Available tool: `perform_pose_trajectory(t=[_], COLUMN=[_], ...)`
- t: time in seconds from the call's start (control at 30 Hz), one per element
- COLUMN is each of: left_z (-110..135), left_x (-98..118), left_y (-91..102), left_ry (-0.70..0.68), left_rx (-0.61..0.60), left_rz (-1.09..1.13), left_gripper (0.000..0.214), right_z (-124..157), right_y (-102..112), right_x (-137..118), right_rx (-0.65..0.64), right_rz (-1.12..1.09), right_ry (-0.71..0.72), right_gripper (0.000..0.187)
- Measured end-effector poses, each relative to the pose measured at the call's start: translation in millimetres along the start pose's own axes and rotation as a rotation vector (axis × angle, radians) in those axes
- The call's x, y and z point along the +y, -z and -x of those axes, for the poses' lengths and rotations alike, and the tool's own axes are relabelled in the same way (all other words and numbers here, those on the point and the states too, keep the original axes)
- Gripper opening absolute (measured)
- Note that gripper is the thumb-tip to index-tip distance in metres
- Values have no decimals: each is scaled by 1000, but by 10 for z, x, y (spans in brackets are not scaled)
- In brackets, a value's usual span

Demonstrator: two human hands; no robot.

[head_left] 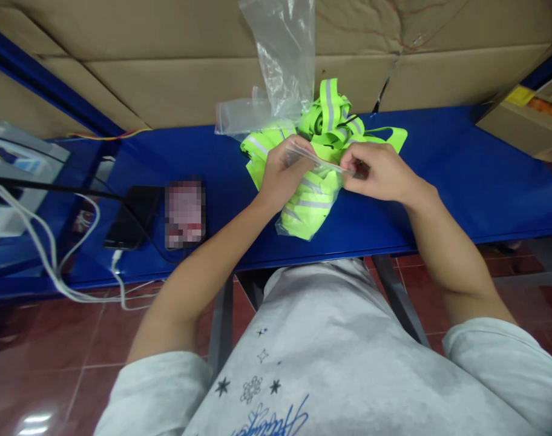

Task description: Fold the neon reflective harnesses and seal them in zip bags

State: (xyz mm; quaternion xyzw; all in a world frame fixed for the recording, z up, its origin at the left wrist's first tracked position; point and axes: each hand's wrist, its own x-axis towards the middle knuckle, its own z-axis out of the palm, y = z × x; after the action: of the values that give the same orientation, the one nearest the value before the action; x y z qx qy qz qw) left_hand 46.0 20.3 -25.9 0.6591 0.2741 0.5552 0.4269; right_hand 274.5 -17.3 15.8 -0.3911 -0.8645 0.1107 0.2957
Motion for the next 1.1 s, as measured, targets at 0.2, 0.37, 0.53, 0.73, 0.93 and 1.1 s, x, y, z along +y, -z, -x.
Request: perform_pose_trajectory(t=[0.2,0.37,0.53,0.73,0.93,1.1], left_z=[15,8,28,53,55,61], left_x=[14,21,54,80,58,28], left_y=[-17,-13,-35,-65,-58,-64], left_ry=[36,33,52,51,70,69], left_rx=[-28,-47,-57,-76,-96,-116], left_rz=[14,56,56,54,70,48], left_gripper=[13,9,13,8,6,9], right_z=[-10,-10,-14,-9,-8,-5], right_y=[-25,-33,-46,-64,-78,-105], right_x=[7,3,-8,-12,-12,-9], right_rx=[13,28,39,26,28,40], right_rz=[-34,-41,-39,-27,-30,-49], right_ry=[32,52,20,7,12,54], right_gripper=[10,10,13,13,13,14])
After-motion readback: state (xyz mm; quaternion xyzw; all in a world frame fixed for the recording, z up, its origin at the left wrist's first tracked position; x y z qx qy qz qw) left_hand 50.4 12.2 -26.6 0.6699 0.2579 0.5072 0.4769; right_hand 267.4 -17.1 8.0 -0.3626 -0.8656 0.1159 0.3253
